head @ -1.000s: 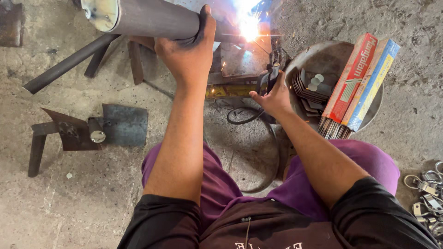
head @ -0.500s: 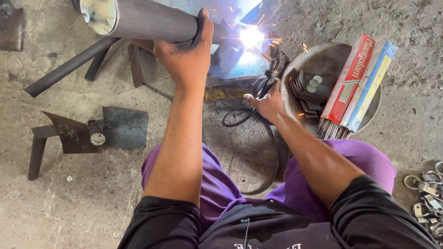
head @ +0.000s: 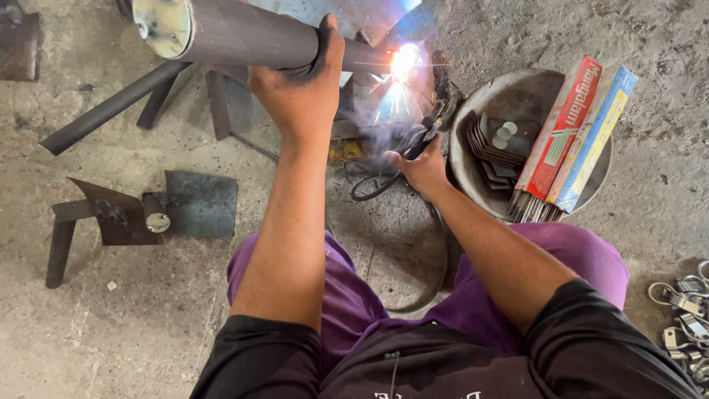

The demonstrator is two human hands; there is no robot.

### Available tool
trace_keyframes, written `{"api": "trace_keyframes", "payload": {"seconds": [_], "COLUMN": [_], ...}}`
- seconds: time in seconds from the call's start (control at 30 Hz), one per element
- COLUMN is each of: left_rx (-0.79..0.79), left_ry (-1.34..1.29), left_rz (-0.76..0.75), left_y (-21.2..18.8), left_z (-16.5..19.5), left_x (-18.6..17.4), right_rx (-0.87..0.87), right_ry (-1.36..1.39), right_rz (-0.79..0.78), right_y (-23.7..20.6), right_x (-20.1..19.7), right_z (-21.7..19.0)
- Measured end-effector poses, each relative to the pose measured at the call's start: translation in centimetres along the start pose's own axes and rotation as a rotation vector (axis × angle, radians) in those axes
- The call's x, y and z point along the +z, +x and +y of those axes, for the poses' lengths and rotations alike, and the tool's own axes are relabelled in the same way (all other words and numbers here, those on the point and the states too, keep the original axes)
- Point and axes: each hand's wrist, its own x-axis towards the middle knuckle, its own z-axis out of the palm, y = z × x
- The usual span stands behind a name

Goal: The person welds a metal pipe to a flat metal plate using a handheld welding torch. They reposition the pipe multiple times to weld different seams, occasionally pausing to adjust the workpiece or insert a new welding rod.

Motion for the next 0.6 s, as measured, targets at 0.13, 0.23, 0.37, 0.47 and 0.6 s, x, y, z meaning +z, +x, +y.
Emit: {"api": "trace_keyframes", "payload": {"seconds": [0.13, 0.23, 0.37, 0.47, 0.6], "left_rx": [0.039, 0.045, -0.010, 0.003, -0.006], "left_ry": [0.060, 0.073, 0.052, 0.058, 0.065], "left_rz": [-0.013, 0.008, 0.040, 0.039, 0.027], "left_y": [-0.1, -0.2, -0.4, -0.4, -0.5], "left_z": [-0.4, -0.7, -1.1, -1.3, -1.5], "left_x": [0.0, 0.1, 0.3, 0.3, 0.3], "right_rx": [0.072, 0.032, 0.079, -0.029, 0.020], "right_ry": [-0.012, 0.211, 0.303, 0.295, 0.417], "right_rz": [-0.030, -0.013, -0.063, -0.042, -0.059], "right_y": [0.4, 0.4, 0.5, 0.6, 0.5], "right_x": [0.5, 0.9, 1.2, 1.3, 1.5], "right_z": [0.8, 1.2, 1.3, 1.5, 1.4]}}
